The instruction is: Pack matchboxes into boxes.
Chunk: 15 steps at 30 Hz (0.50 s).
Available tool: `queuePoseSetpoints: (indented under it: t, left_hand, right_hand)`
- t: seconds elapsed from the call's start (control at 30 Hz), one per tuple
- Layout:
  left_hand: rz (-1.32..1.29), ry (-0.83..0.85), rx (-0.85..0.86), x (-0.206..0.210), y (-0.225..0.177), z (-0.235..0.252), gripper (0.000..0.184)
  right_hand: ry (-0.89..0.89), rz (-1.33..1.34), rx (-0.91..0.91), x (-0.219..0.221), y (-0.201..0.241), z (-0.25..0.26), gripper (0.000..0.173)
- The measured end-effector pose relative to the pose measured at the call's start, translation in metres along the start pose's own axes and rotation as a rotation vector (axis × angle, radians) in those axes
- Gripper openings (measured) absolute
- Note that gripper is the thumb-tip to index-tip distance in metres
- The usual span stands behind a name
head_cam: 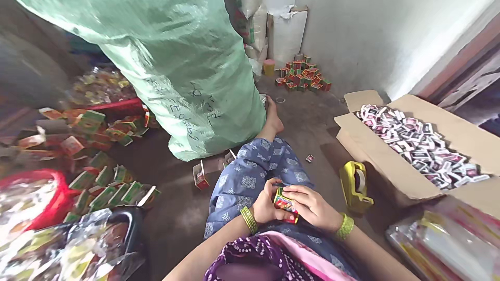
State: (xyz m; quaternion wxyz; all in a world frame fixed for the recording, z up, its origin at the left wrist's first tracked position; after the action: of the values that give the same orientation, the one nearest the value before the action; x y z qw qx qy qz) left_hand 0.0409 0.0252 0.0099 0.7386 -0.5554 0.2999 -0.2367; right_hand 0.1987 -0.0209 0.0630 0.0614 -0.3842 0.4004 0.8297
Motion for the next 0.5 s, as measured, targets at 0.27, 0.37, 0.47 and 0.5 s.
queuePoseSetpoints:
  t: [0.27,0.37,0.47,0.5]
  left_hand:
    - [-0.056,-0.024,-0.073,0.000,0.003,0.000,0.112]
    - [-0.030,-0.002,-0.022,0.003,0.001,-0.002,0.110]
    - [-0.026,-0.025,-0.033,0.003,0.001,-0.003,0.104]
    - [-0.043,-0.048,-0.020,0.002,0.002,-0.003,0.098]
  right_hand:
    - [-0.386,0.218,0.216,0.006,-0.012,-0.026,0.017]
    - [-0.321,0.048,0.053,0.008,-0.001,-0.025,0.016]
    - [-0.261,-0.034,-0.005,0.009,0.000,-0.027,0.019]
    - [-0.250,-0.044,0.007,0.010,-0.002,-0.028,0.021]
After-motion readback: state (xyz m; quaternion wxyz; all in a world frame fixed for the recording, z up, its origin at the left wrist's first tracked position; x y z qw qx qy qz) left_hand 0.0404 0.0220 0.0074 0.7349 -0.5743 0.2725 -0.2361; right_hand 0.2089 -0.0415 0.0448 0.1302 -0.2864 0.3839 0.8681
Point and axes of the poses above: each hand's wrist, its own z-axis towards the middle knuckle, its own x-axis out of the palm, y = z × x, the point moved 6 cm from there along z, towards the middle knuckle, and after that the axes turned 9 degrees about y, right-handed, at the moved point
